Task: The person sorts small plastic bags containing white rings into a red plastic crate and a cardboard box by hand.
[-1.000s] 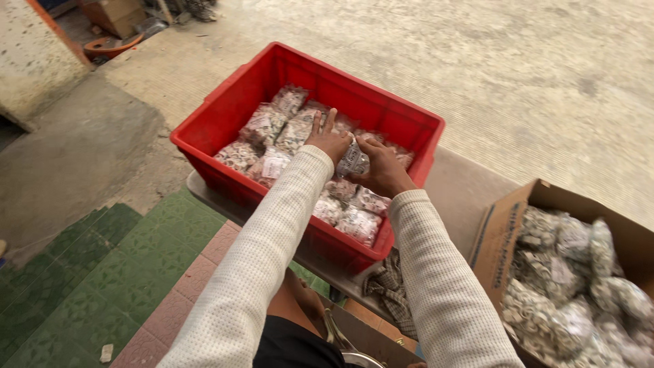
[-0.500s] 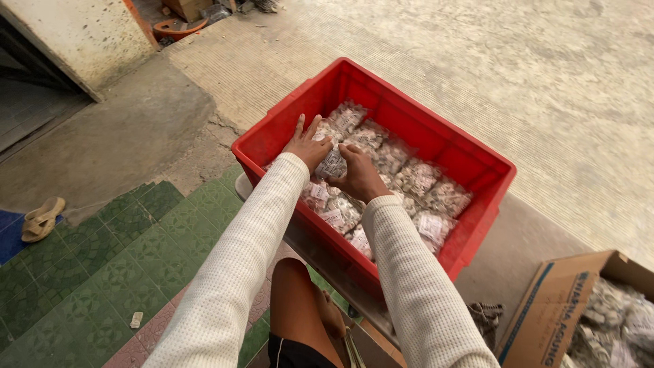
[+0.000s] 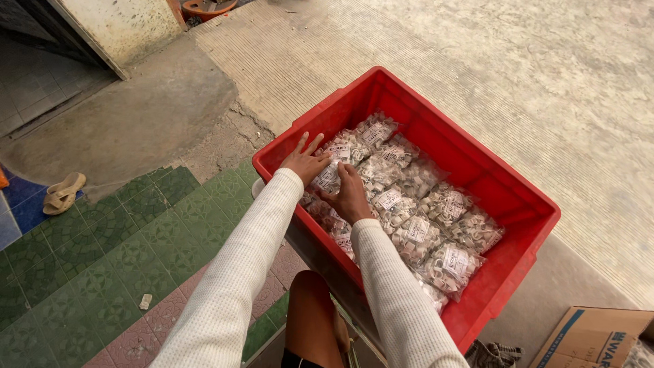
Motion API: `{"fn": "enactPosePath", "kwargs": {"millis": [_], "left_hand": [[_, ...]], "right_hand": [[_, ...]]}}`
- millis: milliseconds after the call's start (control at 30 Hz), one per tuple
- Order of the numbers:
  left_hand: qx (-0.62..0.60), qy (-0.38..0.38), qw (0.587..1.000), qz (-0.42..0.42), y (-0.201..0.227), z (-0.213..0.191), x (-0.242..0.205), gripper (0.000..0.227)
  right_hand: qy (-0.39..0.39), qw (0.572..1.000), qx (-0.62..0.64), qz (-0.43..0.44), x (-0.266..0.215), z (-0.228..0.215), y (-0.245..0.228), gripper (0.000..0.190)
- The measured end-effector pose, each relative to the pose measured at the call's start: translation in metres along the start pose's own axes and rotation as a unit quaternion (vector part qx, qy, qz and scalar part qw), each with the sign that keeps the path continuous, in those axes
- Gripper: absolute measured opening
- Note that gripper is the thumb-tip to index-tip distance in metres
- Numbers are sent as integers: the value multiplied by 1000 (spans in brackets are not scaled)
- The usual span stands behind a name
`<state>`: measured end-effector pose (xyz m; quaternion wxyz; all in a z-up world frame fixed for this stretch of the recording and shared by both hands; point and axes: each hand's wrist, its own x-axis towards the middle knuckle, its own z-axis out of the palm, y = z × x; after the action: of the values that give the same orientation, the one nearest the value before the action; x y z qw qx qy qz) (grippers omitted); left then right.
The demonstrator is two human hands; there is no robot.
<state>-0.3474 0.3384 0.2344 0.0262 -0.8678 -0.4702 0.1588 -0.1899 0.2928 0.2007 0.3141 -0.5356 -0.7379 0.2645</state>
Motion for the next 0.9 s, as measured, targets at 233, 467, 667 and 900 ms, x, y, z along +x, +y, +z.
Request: {"fn": "enactPosePath", "kwargs": {"millis": [233, 467, 667, 900], "left_hand": [[-1, -143, 988, -58, -12, 57, 18, 55], [-16, -249, 964, -87, -20, 142, 69, 64], [-67, -252, 957, -125, -5, 110, 56, 60], [-89, -226, 958, -155, 7, 82, 37, 59]], "right_hand": [[-111, 973, -202, 24, 4, 46, 22, 69], [-243, 941, -235, 19, 30, 77, 44, 80], [-283, 923, -260, -4, 47, 91, 68, 89], [-262, 934, -240, -32, 36, 91, 84, 88]]}}
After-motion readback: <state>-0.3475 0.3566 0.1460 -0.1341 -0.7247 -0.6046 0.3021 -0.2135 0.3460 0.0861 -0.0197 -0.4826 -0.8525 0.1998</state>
